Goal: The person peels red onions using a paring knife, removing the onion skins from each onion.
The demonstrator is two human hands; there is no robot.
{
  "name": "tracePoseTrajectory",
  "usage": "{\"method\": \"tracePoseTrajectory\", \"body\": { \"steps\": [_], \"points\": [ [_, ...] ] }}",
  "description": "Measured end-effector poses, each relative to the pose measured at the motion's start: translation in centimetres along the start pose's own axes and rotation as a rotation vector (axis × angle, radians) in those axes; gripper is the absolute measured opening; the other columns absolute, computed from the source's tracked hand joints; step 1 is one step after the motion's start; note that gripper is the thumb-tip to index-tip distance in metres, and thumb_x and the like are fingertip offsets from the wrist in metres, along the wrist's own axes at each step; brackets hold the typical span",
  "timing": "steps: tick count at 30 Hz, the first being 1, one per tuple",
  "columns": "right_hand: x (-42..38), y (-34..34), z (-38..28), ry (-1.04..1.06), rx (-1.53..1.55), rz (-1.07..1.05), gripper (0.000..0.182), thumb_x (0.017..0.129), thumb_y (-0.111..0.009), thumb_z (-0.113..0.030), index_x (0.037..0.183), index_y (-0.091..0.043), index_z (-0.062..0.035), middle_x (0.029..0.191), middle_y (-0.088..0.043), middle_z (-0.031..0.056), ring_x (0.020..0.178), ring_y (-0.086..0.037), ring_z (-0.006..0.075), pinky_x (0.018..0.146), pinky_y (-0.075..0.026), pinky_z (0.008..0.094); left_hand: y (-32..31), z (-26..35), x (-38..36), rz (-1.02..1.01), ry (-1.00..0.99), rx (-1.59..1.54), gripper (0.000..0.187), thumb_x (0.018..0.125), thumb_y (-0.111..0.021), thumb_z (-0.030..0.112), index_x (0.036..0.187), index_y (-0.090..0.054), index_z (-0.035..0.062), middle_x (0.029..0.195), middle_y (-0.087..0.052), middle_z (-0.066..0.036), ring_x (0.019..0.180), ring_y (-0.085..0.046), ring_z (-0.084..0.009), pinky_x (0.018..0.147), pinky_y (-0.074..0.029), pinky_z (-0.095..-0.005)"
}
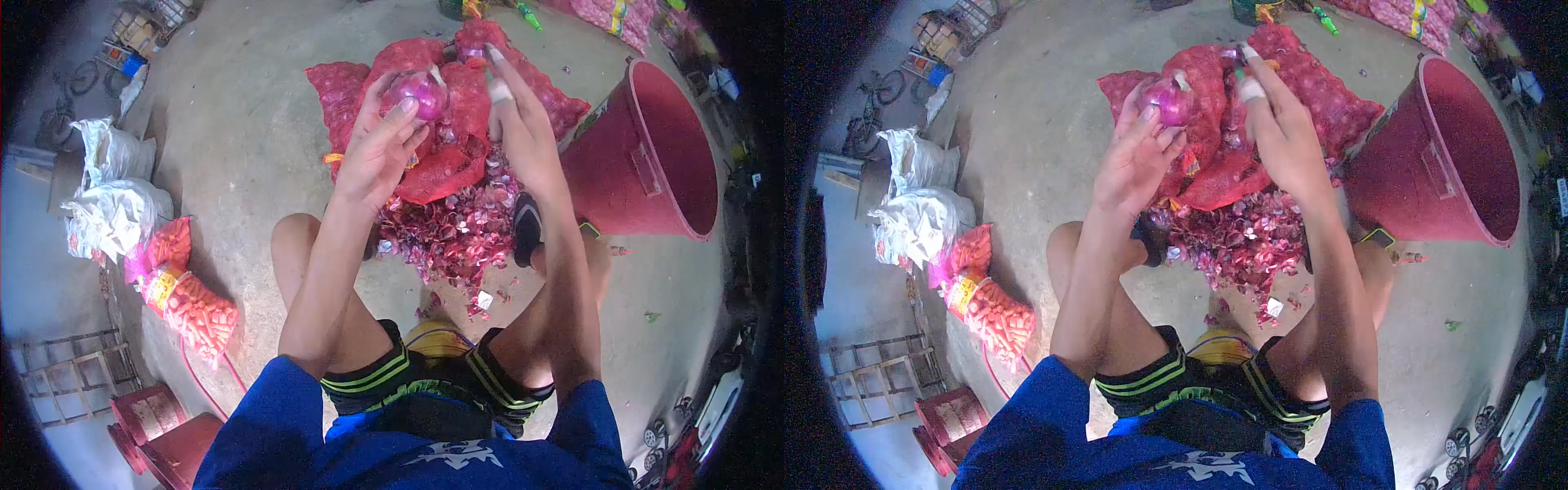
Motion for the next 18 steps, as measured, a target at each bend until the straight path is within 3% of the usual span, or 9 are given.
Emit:
{"method": "tracePoseTrajectory", "body": {
  "steps": [1, 2, 5, 6, 7, 9, 12, 16, 18],
  "points": [
    [-0.3, -0.2, -0.3, 0.005, 0.005, -0.035, 0.055, 0.111, -0.056, -0.019, 0.164, -0.046, -0.0079, 0.095, -0.072, 0.0059, 0.077, -0.062, 0.0133, 0.076, -0.054, 0.0344, 0.3, 0.1, 0.1, 0.011, -0.017, -0.027, 0.061, 0.106, -0.069, 0.015, 0.159, -0.041, 0.0221, 0.148, -0.061, -0.005, 0.132, -0.064, -0.0237, 0.116, -0.049, -0.0463],
    [-0.9, -0.4, -0.9, 0.036, -0.099, -0.106, 0.060, 0.109, -0.057, -0.018, 0.166, -0.043, -0.0083, 0.094, -0.073, 0.0119, 0.078, -0.063, 0.0134, 0.077, -0.055, 0.0345, 0.5, 0.0, 0.2, 0.015, -0.021, -0.025, 0.061, 0.106, -0.069, 0.015, 0.159, -0.041, 0.0221, 0.148, -0.061, -0.005, 0.132, -0.064, -0.0237, 0.116, -0.049, -0.0463],
    [-2.4, -1.6, -3.1, 0.059, -0.081, -0.304, 0.061, 0.107, -0.059, -0.018, 0.165, -0.044, -0.0085, 0.098, -0.076, 0.0173, 0.078, -0.066, 0.0156, 0.079, -0.056, 0.0354, 1.1, 0.2, 0.4, 0.043, -0.076, 0.004, 0.053, 0.106, -0.069, 0.016, 0.154, -0.047, 0.0203, 0.142, -0.065, -0.003, 0.129, -0.065, -0.0220, 0.116, -0.049, -0.0451],
    [-2.6, -1.9, -3.5, 0.195, -0.071, -0.289, 0.061, 0.105, -0.062, -0.017, 0.163, -0.047, -0.0096, 0.102, -0.077, 0.0218, 0.078, -0.072, 0.0248, 0.080, -0.056, 0.0378, 1.2, 0.1, 0.5, 0.019, -0.065, -0.046, 0.052, 0.104, -0.071, 0.015, 0.151, -0.048, 0.0184, 0.141, -0.066, -0.004, 0.131, -0.064, -0.0213, 0.117, -0.048, -0.0436],
    [-2.5, -2.0, -3.0, 0.193, -0.072, -0.288, 0.061, 0.105, -0.062, -0.017, 0.163, -0.047, -0.0096, 0.102, -0.077, 0.0218, 0.078, -0.072, 0.0248, 0.080, -0.056, 0.0378, 1.1, 0.0, 0.5, -0.004, -0.054, -0.096, 0.052, 0.102, -0.074, 0.013, 0.147, -0.049, 0.0166, 0.140, -0.066, -0.006, 0.133, -0.063, -0.0206, 0.118, -0.047, -0.0422],
    [-2.6, -2.1, -3.6, 0.402, -0.136, -0.256, 0.058, 0.104, -0.064, -0.016, 0.160, -0.052, -0.0092, 0.096, -0.075, 0.0241, 0.078, -0.074, 0.0358, 0.078, -0.056, 0.0416, 1.1, 0.0, 0.4, -0.015, -0.044, -0.089, 0.051, 0.102, -0.074, 0.013, 0.147, -0.049, 0.0164, 0.140, -0.067, -0.006, 0.133, -0.063, -0.0204, 0.118, -0.048, -0.0420],
    [-2.5, -1.9, -4.0, 0.404, -0.217, -0.245, 0.051, 0.104, -0.063, -0.014, 0.154, -0.059, -0.0106, 0.089, -0.072, 0.0237, 0.076, -0.072, 0.0395, 0.074, -0.056, 0.0429, 1.0, 0.0, 0.3, -0.020, -0.040, -0.075, 0.049, 0.102, -0.074, 0.014, 0.145, -0.050, 0.0157, 0.140, -0.067, -0.005, 0.132, -0.064, -0.0201, 0.116, -0.049, -0.0419],
    [-1.8, -1.7, -3.2, 0.469, -0.349, -0.097, 0.047, 0.104, -0.062, -0.013, 0.151, -0.063, -0.0131, 0.086, -0.072, 0.0222, 0.070, -0.068, 0.0372, 0.070, -0.054, 0.0417, 0.8, 0.2, 0.0, -0.012, -0.035, -0.053, 0.048, 0.102, -0.074, 0.016, 0.144, -0.051, 0.0156, 0.140, -0.067, -0.005, 0.133, -0.064, -0.0202, 0.116, -0.050, -0.0435],
    [-1.4, -1.4, -2.9, 0.311, -0.308, -0.074, 0.045, 0.104, -0.062, -0.012, 0.149, -0.066, -0.0156, 0.089, -0.073, 0.0227, 0.066, -0.064, 0.0340, 0.070, -0.054, 0.0392, 0.8, 0.1, -0.1, 0.012, -0.035, -0.068, 0.046, 0.104, -0.071, 0.017, 0.146, -0.052, 0.0141, 0.141, -0.066, -0.006, 0.134, -0.063, -0.0222, 0.118, -0.048, -0.0445]
  ]
}}
Point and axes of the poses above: each hand's wrist, its own x-axis towards the middle knuckle, its own y-axis out of the back of the hand, z = x × y, the point moved 6 cm from there along x, towards the middle knuckle
